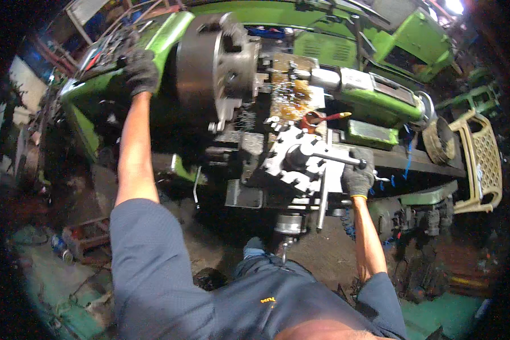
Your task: The person operates a green industrial lathe, using both hands to manipulate the control levers and knobs on the machine's carriage. They adjust the tool position and feed rate while a metal workpiece rotates in the chuck, generating metal shavings.
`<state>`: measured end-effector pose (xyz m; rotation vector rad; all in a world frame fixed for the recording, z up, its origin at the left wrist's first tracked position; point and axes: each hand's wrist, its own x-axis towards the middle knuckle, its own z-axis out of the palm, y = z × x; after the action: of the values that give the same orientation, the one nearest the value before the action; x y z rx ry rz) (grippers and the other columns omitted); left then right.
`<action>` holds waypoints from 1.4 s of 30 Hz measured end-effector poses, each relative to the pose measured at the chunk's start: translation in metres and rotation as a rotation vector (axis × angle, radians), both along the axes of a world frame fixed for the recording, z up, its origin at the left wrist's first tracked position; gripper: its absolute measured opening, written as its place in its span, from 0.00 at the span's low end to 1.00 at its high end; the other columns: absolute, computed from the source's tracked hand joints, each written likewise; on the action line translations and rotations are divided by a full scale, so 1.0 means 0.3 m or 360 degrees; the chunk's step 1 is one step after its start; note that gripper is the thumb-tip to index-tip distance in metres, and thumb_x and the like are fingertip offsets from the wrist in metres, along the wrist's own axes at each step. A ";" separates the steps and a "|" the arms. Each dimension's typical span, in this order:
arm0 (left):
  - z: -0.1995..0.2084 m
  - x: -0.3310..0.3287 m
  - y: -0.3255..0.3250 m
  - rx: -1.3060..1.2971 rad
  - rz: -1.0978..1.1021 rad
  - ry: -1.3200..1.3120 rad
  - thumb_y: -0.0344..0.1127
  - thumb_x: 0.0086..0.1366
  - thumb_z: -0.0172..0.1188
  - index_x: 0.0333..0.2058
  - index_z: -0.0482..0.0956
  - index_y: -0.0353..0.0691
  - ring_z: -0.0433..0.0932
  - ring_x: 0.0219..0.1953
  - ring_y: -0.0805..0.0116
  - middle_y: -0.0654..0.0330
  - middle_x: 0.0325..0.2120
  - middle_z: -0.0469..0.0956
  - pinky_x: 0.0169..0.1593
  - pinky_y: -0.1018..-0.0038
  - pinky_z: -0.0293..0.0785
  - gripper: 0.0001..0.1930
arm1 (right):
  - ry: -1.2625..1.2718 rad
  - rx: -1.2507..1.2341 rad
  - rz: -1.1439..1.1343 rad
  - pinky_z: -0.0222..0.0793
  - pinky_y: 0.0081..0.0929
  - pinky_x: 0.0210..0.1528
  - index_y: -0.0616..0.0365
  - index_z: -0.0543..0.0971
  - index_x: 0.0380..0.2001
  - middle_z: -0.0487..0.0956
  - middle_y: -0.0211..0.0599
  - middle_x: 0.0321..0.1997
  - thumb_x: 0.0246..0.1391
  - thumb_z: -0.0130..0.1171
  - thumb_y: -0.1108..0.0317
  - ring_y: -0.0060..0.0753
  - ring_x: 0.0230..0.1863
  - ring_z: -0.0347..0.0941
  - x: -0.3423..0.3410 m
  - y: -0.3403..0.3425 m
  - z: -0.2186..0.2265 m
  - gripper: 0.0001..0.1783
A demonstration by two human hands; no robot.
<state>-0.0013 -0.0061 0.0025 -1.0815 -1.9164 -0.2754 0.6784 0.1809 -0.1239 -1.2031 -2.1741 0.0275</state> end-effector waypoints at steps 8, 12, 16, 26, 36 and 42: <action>0.023 0.044 -0.009 -0.0056 0.0035 0.0091 0.35 0.60 0.52 0.38 0.82 0.52 0.76 0.48 0.51 0.56 0.41 0.79 0.54 0.60 0.72 0.11 | -0.0079 0.0103 -0.0016 0.63 0.43 0.69 0.51 0.84 0.48 0.83 0.43 0.53 0.48 0.62 0.71 0.49 0.61 0.75 -0.001 0.003 -0.014 0.20; 0.035 0.069 0.000 0.0047 -0.0017 0.0126 0.34 0.59 0.52 0.36 0.81 0.50 0.76 0.47 0.50 0.55 0.38 0.78 0.53 0.58 0.71 0.09 | -0.0111 -0.0125 -0.0109 0.64 0.43 0.69 0.49 0.83 0.51 0.82 0.41 0.55 0.49 0.62 0.71 0.48 0.62 0.75 0.010 -0.003 -0.013 0.22; 0.040 0.049 -0.019 0.0043 -0.0059 0.0065 0.34 0.58 0.53 0.34 0.81 0.50 0.75 0.47 0.49 0.54 0.37 0.78 0.51 0.54 0.70 0.08 | -0.0127 -0.0050 -0.0107 0.64 0.42 0.69 0.49 0.83 0.51 0.82 0.41 0.57 0.50 0.61 0.68 0.47 0.62 0.74 0.005 -0.001 -0.017 0.22; -0.127 -0.297 -0.030 -0.0606 0.2129 0.2269 0.39 0.72 0.47 0.34 0.78 0.49 0.77 0.32 0.62 0.62 0.33 0.76 0.36 0.69 0.77 0.10 | -0.0082 -0.0066 0.0028 0.71 0.44 0.62 0.53 0.81 0.51 0.81 0.45 0.56 0.50 0.61 0.67 0.51 0.59 0.77 -0.028 -0.003 0.018 0.22; -0.149 -0.151 0.125 -0.0502 0.2050 0.2281 0.35 0.69 0.49 0.32 0.83 0.39 0.81 0.23 0.61 0.54 0.23 0.82 0.27 0.61 0.79 0.14 | 0.0024 -0.0114 -0.0092 0.67 0.46 0.65 0.54 0.83 0.47 0.82 0.47 0.53 0.46 0.62 0.68 0.52 0.59 0.76 0.031 -0.016 0.041 0.21; -0.165 -0.381 0.012 -0.0538 0.1963 0.2453 0.36 0.72 0.47 0.27 0.80 0.43 0.75 0.11 0.64 0.57 0.16 0.79 0.14 0.68 0.74 0.16 | 0.0114 0.0065 0.0048 0.71 0.48 0.57 0.56 0.81 0.43 0.82 0.49 0.46 0.54 0.60 0.64 0.56 0.51 0.77 -0.008 -0.015 0.050 0.14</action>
<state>-0.1155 -0.0026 -0.0470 0.0668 -0.8136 1.2387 0.6760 0.1763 -0.1089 -1.1297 -2.1208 0.0385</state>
